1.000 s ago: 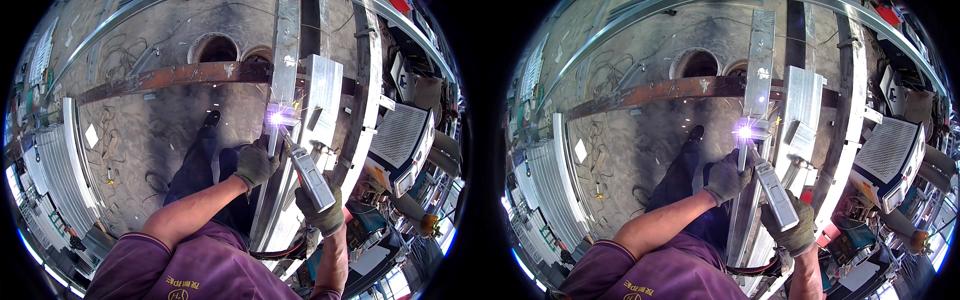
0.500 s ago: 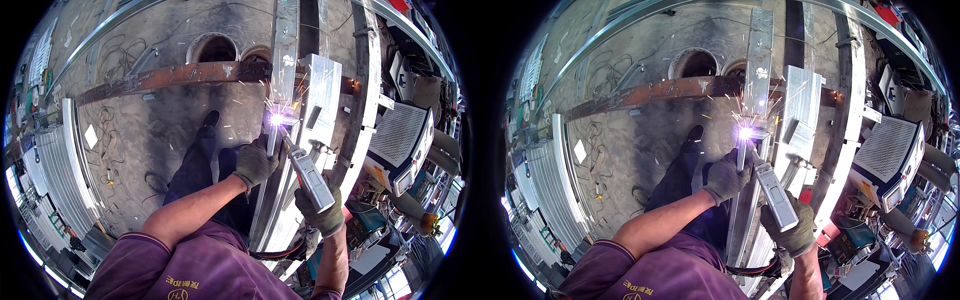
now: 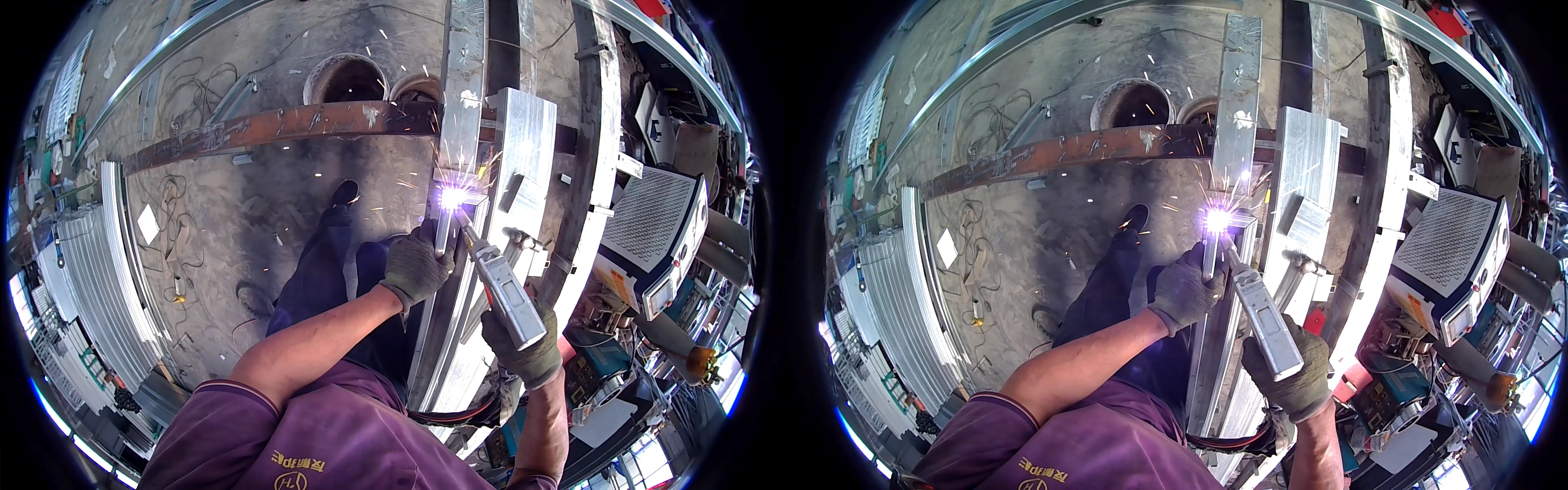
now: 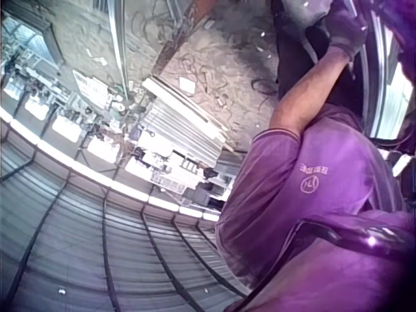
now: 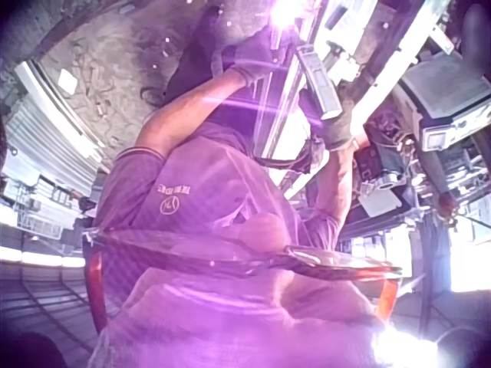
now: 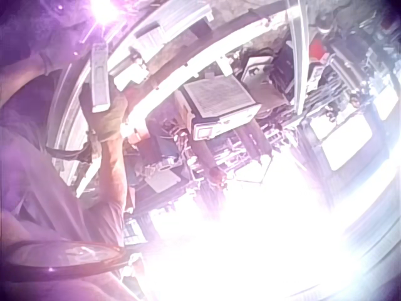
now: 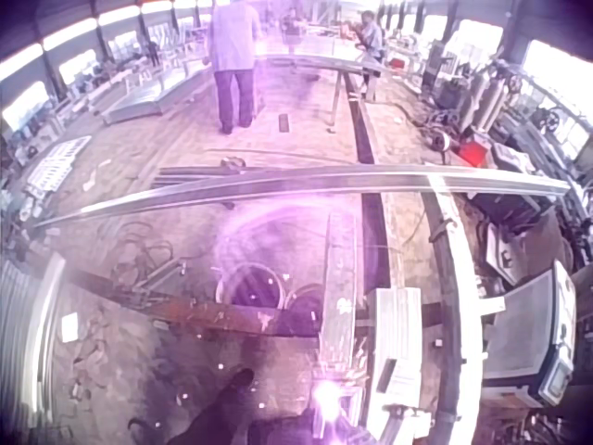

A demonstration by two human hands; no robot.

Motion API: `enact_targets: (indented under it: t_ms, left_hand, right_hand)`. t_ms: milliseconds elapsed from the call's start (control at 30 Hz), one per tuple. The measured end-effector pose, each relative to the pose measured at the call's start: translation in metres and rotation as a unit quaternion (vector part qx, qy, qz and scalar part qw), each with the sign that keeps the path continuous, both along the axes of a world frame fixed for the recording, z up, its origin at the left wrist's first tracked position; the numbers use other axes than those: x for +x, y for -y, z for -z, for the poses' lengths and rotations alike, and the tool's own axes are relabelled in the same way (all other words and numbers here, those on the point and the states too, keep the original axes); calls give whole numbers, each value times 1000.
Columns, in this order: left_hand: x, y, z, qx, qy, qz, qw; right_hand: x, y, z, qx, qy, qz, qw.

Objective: The person welds multiple aluminum frame sections together using a handheld welding torch. They position and align the metal pieces, then apply welds at the joints, producing bright sparks. The person occasionally repositions the frame and continues welding different sections.

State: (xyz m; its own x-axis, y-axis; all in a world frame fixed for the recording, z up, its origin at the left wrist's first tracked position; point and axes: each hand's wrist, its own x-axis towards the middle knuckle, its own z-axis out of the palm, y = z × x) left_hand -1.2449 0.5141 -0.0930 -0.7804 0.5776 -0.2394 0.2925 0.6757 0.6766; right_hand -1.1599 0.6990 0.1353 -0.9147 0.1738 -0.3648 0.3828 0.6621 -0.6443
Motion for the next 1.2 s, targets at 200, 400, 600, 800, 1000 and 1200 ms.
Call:
enact_targets:
  t_ms: [200,400,600,800,1000,1200]
  left_hand:
    - [-2,-1,-4,-6,23,1,1000]
    - [-15,-7,-34,8,75,-24,997]
    - [-22,-5,-45,-41,106,-8,993]
    - [-24,-4,-44,-85,109,14,990]
    - [-41,2,-63,-22,227,20,973]
    - [-75,45,-110,-91,223,121,963]
  right_hand:
    - [2,2,-1,-3,-8,6,1000]
    - [3,6,-4,26,-16,-6,1000]
    - [0,16,-7,17,-2,53,998]
    - [24,27,-10,-27,18,147,989]
    - [50,48,-7,-96,14,297,950]
    - [84,70,-11,-72,2,414,907]
